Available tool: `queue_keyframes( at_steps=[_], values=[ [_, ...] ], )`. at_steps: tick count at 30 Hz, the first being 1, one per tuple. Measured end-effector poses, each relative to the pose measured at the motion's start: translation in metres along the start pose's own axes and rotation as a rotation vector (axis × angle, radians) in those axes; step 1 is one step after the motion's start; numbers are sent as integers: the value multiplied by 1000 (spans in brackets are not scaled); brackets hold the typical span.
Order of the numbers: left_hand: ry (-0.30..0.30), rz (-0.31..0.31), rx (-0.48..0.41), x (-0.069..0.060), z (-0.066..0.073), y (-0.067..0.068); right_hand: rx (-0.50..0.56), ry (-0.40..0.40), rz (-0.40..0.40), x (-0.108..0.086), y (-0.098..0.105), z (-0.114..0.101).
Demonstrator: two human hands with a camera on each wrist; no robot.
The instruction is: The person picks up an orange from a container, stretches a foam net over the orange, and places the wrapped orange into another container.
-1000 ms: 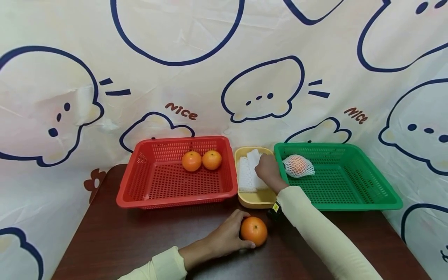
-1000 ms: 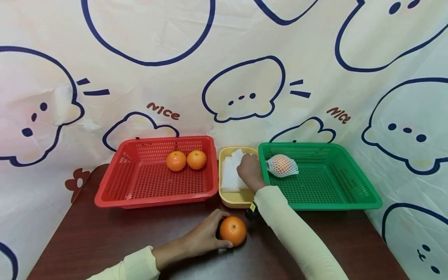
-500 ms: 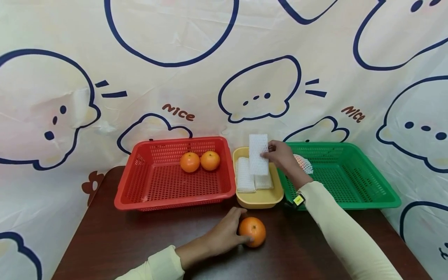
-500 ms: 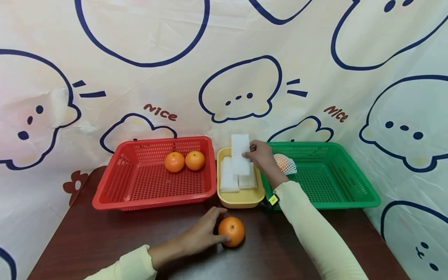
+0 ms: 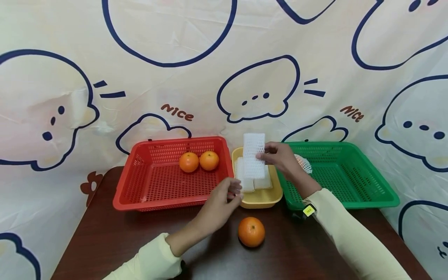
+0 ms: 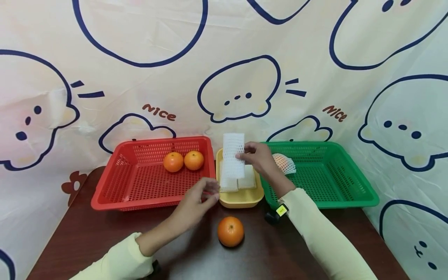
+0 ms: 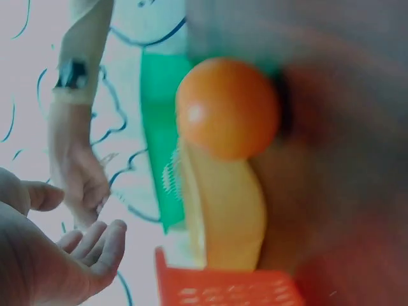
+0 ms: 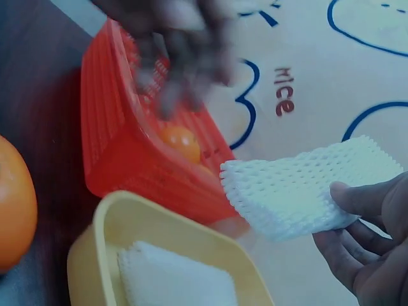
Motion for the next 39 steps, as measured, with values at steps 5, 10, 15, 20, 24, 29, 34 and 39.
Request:
queue_keyframes(
  at_steps=[5,10,15,20,24,29,34,39],
  values=[
    [71,138,-80,23,7,19,38,14,-18,-9,-7,-9],
    [128,183,-114,42,10,28,30,76,-33,-17,-12,-17],
    [130,169,-106,51,12,28,21,133,-64,-28,-17,-26],
    [118,176,-94,54,13,26,24,151,-76,-36,-22,-32],
    [84,219,-108,56,15,27,23,169,-81,-41,-23,-34],
    [58,258,-110,56,16,30,3,172,-78,-44,-24,-34],
    [66,245,-112,55,14,32,6,152,-88,-47,-25,-31],
    [58,225,-88,54,14,34,38,124,-107,-53,-25,-29]
  ],
)
Point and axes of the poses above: each hand's wrist, its own x-axis towards the middle knuckle, its own y-axis out of the back of the hand, z = x × y, the point moved 3 cm from there along x, towards the middle knuckle, and after that the axes turned 3 degrees about y, right-handed, at the moved point
